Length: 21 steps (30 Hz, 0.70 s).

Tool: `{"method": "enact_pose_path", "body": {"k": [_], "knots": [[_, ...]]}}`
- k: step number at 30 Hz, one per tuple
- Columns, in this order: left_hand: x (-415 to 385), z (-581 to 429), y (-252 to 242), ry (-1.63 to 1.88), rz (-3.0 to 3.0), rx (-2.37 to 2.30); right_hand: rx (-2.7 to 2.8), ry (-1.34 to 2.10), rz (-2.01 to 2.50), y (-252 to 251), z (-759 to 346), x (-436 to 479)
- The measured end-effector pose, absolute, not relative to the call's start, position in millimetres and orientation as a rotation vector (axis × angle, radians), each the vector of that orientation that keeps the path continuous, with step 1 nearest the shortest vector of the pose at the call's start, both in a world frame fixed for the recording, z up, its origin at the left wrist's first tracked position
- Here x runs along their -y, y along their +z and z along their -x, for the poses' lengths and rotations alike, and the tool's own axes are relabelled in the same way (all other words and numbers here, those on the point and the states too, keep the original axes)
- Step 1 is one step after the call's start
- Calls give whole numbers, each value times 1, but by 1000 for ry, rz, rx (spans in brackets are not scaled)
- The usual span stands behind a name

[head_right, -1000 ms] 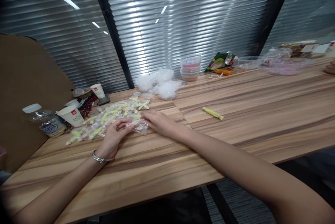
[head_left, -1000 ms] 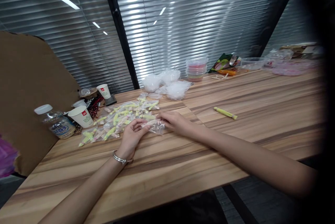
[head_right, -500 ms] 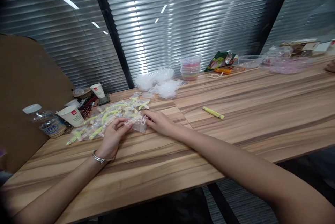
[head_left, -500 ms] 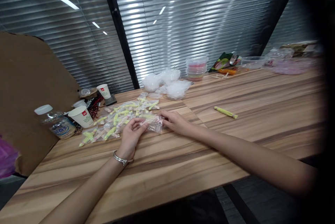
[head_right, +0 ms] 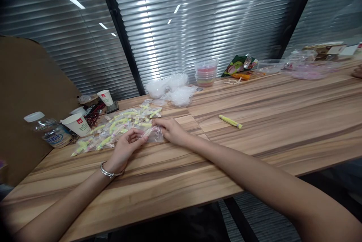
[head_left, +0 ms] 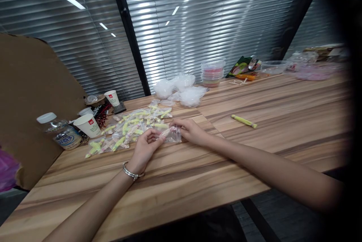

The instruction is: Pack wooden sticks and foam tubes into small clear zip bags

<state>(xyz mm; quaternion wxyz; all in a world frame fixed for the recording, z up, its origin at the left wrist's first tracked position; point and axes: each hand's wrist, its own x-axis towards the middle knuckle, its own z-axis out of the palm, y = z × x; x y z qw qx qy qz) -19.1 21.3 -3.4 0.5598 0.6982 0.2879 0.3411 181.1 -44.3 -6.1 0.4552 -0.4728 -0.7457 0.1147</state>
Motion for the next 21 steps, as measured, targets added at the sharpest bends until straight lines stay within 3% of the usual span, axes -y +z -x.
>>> {"method": "enact_pose_path", "body": {"k": [8,16,21], "knots": [[-25,18,-4,869,-1568,-731,1956,272,1307,8,-187,45],[-30,20,-8,939,-1419,-754,1841,-512,2220,23,-229,45],[-30,21,-9,935,-1436,-733,1611,-458,2647,25,-258,47]]}}
